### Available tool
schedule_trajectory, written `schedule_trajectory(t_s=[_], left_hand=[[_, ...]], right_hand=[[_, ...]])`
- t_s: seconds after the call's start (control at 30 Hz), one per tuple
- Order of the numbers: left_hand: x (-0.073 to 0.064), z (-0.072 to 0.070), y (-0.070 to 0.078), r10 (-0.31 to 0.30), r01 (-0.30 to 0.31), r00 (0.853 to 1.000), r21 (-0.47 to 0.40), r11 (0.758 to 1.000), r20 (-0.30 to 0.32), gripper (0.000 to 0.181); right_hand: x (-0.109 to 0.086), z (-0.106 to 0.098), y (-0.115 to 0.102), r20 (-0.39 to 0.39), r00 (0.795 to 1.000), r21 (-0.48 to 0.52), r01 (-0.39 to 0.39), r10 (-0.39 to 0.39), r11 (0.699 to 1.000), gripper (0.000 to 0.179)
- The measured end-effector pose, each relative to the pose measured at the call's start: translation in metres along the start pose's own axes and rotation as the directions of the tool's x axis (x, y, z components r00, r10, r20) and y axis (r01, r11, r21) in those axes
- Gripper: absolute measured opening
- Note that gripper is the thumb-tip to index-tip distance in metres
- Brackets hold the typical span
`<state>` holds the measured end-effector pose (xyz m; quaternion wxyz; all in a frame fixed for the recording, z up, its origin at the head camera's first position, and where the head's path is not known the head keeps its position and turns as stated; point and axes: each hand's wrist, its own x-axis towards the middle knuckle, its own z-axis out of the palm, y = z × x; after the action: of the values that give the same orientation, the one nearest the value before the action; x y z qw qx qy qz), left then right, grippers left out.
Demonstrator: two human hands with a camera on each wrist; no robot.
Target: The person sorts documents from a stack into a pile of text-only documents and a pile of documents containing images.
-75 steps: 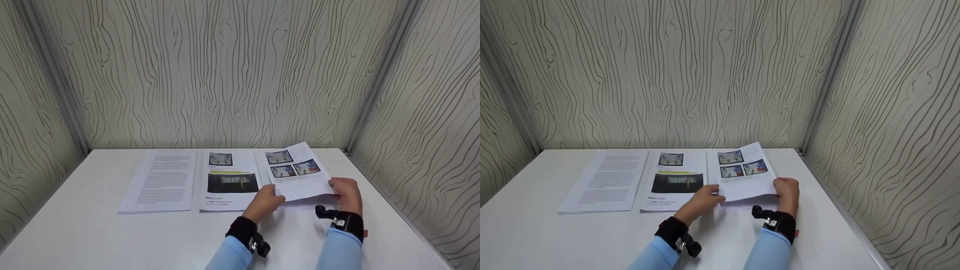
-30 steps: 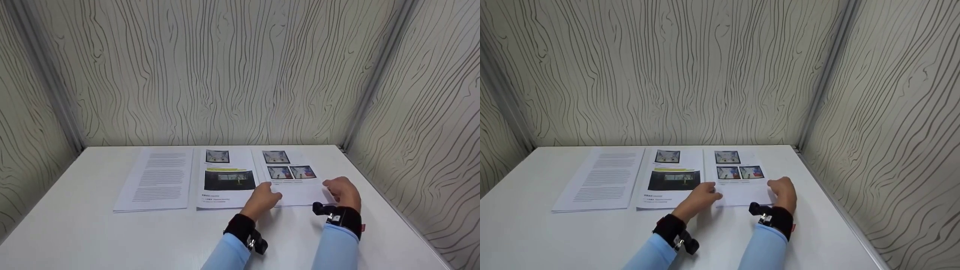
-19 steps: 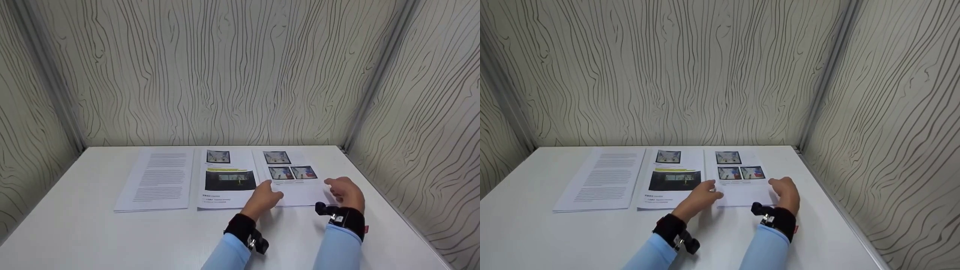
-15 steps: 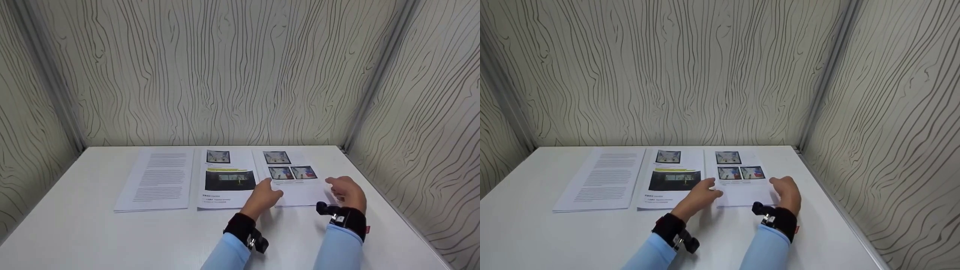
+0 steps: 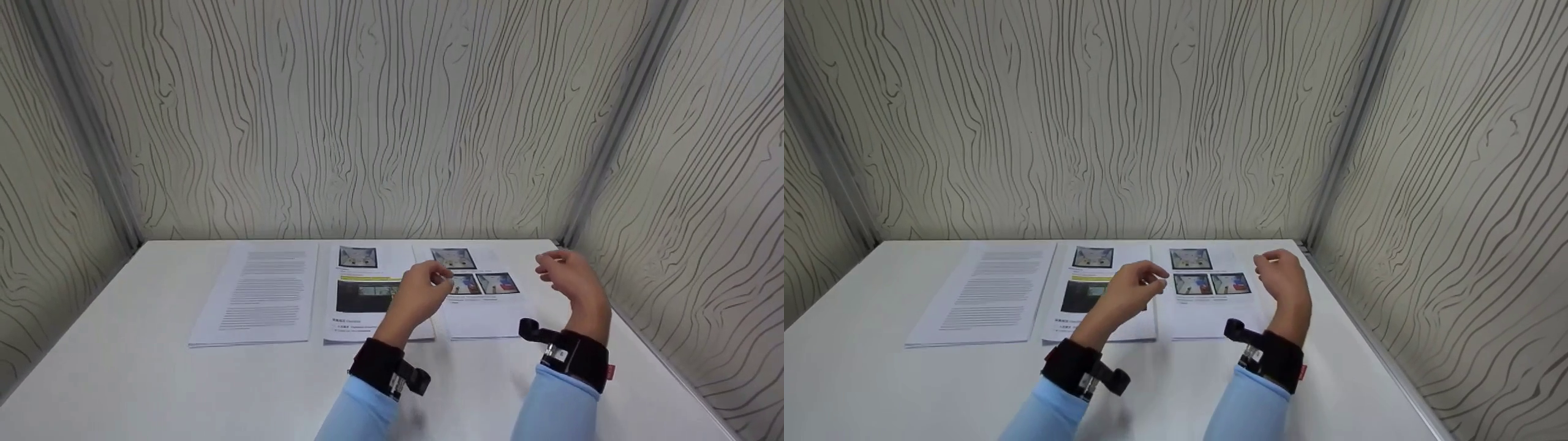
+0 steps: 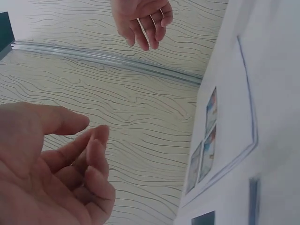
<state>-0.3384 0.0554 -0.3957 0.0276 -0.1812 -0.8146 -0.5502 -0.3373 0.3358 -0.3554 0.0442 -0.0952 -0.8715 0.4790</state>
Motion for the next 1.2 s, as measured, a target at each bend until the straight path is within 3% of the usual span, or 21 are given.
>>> schedule_trajectory(t_s=[0.17,0.27,0.37,0.47,0.53,0.6,0.7,0.8,0.87,1.0,1.2], left_hand=[[-0.008,-0.031,0.019,0.091,-0.088,0.994,0.053,0.995,-0.055,0.01],[-0.012,-0.053,0.021,0.122,-0.111,0.986,0.098,0.989,-0.112,0.01],[-0.012,-0.076,0.011,0.099,-0.075,0.979,0.135,0.988,-0.179,0.011],[-0.011,-0.097,-0.01,0.012,0.036,0.968,0.187,0.982,-0.251,0.014],[-0.01,-0.11,-0.025,-0.051,0.119,0.959,0.233,0.965,-0.279,0.018],[-0.011,-0.12,-0.039,-0.108,0.196,0.952,0.301,0.933,-0.286,0.022],[-0.012,-0.13,-0.057,-0.167,0.265,0.951,0.413,0.871,-0.26,0.026],[-0.013,-0.134,-0.073,-0.209,0.307,0.946,0.485,0.819,-0.247,0.027],[-0.012,-0.133,-0.081,-0.23,0.33,0.94,0.491,0.806,-0.253,0.025],[-0.012,-0.127,-0.092,-0.259,0.353,0.932,0.473,0.807,-0.253,0.021],[-0.018,-0.119,-0.104,-0.317,0.391,0.92,0.485,0.782,-0.23,0.015]], right_hand=[[-0.016,0.011,-0.042,-0.065,0.984,-0.104,0.159,-0.166,0.982,0.049],[-0.021,0.027,-0.065,-0.043,0.97,-0.153,0.231,-0.24,0.961,0.044],[-0.019,0.052,-0.082,0.033,0.954,-0.184,0.3,-0.299,0.936,0.036],[-0.012,0.083,-0.091,0.159,0.93,-0.205,0.359,-0.331,0.91,0.03],[-0.006,0.102,-0.092,0.247,0.913,-0.23,0.379,-0.323,0.896,0.029],[-0.001,0.119,-0.091,0.325,0.902,-0.291,0.382,-0.285,0.877,0.029],[0.003,0.136,-0.085,0.396,0.9,-0.413,0.352,-0.182,0.84,0.028],[0.006,0.147,-0.08,0.412,0.906,-0.504,0.313,-0.094,0.805,0.028],[0.008,0.152,-0.077,0.409,0.911,-0.541,0.291,-0.056,0.789,0.029],[0.011,0.161,-0.071,0.4,0.916,-0.597,0.256,0.006,0.761,0.026],[0.013,0.179,-0.063,0.362,0.931,-0.665,0.223,0.048,0.713,0.022]])
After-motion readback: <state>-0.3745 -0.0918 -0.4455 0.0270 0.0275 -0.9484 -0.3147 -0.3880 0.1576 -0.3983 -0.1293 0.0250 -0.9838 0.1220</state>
